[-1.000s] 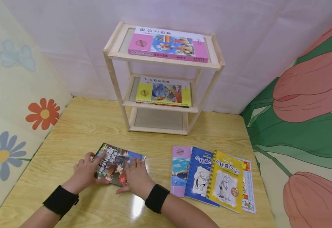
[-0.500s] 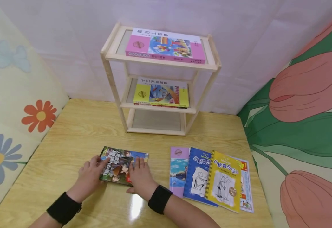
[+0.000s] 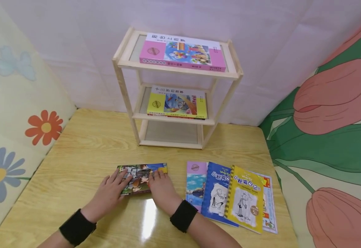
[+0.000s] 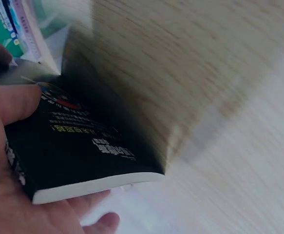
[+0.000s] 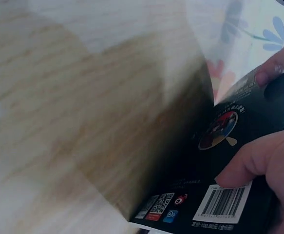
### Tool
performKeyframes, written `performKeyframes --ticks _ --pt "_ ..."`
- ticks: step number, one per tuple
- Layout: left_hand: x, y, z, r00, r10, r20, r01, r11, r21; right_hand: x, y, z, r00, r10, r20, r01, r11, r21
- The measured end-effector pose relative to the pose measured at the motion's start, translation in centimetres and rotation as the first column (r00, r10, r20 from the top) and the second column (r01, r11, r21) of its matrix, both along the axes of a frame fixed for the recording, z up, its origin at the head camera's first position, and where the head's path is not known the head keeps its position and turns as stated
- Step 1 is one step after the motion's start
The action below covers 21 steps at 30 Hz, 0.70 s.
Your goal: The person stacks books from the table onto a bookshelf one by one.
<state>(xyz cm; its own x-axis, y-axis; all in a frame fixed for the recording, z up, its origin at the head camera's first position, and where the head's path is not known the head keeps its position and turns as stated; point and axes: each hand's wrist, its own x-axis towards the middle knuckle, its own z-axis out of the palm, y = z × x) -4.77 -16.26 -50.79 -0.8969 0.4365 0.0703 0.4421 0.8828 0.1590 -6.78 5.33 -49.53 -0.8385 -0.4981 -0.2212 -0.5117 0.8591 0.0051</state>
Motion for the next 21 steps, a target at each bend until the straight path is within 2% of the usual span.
performKeyframes --ticks 4,8,15,19,21 --pt "-0.3 0.8 0.4 0.999 -0.047 0.023 0.047 0.999 0.018 -0.3 0.8 0.6 1.0 0.002 0.001 -0.002 1.0 -0.001" --pt "-0.5 1.6 1.1 0.997 -0.069 0.024 0.067 0.997 0.049 -0.7 1.6 1.3 1.0 -0.006 -0.004 0.006 1.0 0.001" --pt "-1.1 2.9 2.8 0.997 -0.075 0.003 0.075 0.992 0.105 -1.3 2.9 3.6 0.998 -0.01 -0.06 0.009 1.0 -0.014" --pt "-1.7 3.5 3.7 0.995 -0.098 -0.024 0.101 0.985 0.139 -1.4 3.5 5.0 0.996 -0.021 -0.088 0.022 1.0 0.007" --pt "-1.9 3.7 4.3 0.992 -0.113 -0.047 0.119 0.982 0.144 -1.4 3.9 5.6 0.994 -0.029 -0.104 0.028 1.0 -0.013"
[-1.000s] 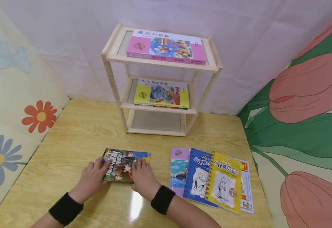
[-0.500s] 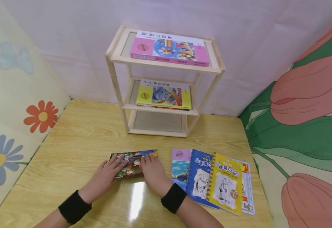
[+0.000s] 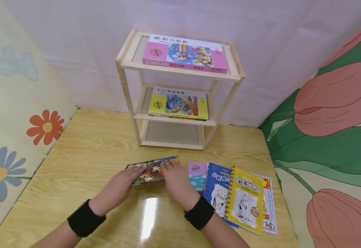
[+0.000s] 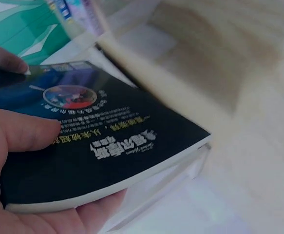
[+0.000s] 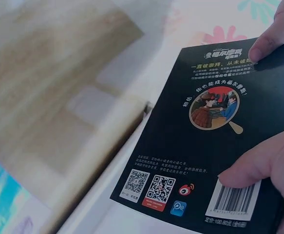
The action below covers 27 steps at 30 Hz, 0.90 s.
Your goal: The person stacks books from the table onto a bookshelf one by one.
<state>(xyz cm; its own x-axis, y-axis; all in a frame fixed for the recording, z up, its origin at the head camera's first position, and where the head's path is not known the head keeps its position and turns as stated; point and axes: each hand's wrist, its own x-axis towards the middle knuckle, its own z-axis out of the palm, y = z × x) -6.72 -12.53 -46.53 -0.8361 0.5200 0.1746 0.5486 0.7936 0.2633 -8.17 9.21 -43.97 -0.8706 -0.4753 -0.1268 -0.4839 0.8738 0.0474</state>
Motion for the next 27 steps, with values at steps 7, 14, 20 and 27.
performKeyframes --ticks 7,14,20,27 --pt "-0.6 0.6 2.4 0.993 -0.037 -0.114 0.032 0.998 -0.047 0.2 1.7 1.6 0.994 -0.027 -0.103 -0.003 0.96 -0.281" --pt "-1.2 1.3 5.1 0.978 -0.059 -0.202 0.045 0.996 -0.076 0.7 3.2 3.8 0.969 -0.04 -0.242 -0.048 0.937 -0.346" --pt "-2.0 2.3 7.5 0.967 -0.064 -0.248 0.034 0.992 -0.122 1.0 4.3 5.7 0.975 -0.083 -0.206 0.008 0.938 -0.345" --pt "-2.4 3.0 9.4 0.938 -0.087 -0.336 0.055 0.993 -0.104 1.1 5.5 7.6 0.962 -0.109 -0.249 0.012 0.933 -0.359"
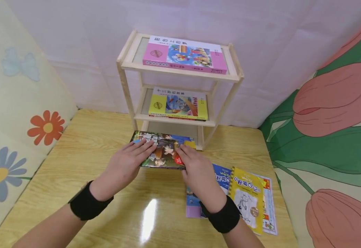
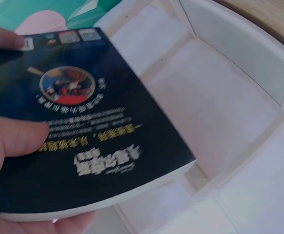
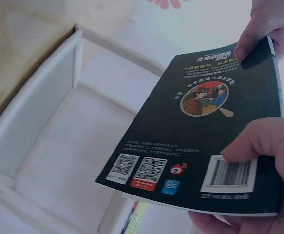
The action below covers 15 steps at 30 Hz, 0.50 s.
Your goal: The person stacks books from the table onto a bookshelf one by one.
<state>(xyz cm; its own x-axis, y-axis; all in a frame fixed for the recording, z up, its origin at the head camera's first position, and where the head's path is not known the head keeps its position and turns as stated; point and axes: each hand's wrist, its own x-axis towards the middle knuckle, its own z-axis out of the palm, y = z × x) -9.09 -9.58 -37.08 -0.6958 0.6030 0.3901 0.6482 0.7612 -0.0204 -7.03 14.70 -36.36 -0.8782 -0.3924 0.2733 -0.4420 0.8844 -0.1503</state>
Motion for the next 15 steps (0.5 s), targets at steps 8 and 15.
performKeyframes --ticks 8,15 --pt "-0.5 0.6 0.9 0.988 -0.027 -0.154 0.038 0.997 0.067 -0.5 1.1 1.2 0.987 0.036 -0.158 -0.046 0.997 -0.063" --pt "-1.0 1.3 2.1 0.964 -0.039 -0.262 0.084 0.983 0.163 -1.0 1.6 1.9 0.939 0.063 -0.337 -0.117 0.983 -0.144"
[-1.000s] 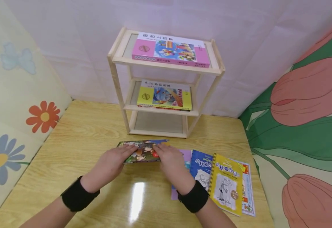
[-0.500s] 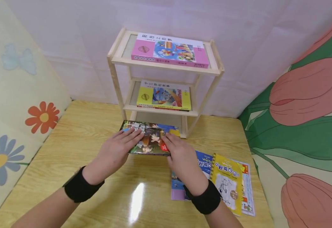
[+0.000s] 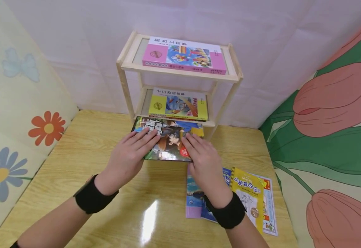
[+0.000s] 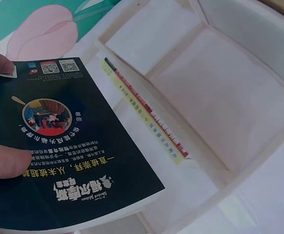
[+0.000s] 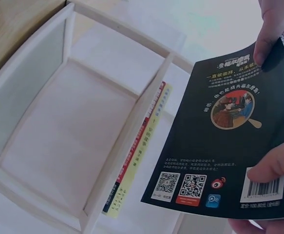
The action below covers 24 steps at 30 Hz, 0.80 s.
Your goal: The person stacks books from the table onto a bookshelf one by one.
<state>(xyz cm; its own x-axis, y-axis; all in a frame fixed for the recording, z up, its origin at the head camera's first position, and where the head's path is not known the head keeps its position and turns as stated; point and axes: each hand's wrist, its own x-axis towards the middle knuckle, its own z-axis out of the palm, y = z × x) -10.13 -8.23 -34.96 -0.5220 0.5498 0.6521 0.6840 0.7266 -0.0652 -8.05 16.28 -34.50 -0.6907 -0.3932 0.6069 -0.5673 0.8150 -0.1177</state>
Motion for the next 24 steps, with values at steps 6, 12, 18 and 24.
performKeyframes --ticks 6,12,18,24 --pt "-0.9 0.5 0.8 0.999 -0.001 -0.043 0.002 1.0 0.012 -1.1 0.3 0.6 0.994 0.013 -0.105 -0.017 0.999 -0.042" --pt "-2.6 0.9 0.4 0.986 -0.01 -0.165 0.012 1.0 0.012 -2.5 0.5 0.3 0.969 -0.001 -0.246 -0.015 0.998 -0.064" --pt "-4.2 1.2 -0.9 0.956 0.003 -0.294 0.004 1.0 0.024 -3.7 0.8 -0.6 0.927 0.005 -0.374 -0.026 0.998 -0.051" --pt "-6.0 1.7 -1.9 0.949 0.001 -0.314 0.007 1.0 0.024 -5.0 1.3 -1.7 0.92 -0.012 -0.391 0.001 1.0 -0.03"
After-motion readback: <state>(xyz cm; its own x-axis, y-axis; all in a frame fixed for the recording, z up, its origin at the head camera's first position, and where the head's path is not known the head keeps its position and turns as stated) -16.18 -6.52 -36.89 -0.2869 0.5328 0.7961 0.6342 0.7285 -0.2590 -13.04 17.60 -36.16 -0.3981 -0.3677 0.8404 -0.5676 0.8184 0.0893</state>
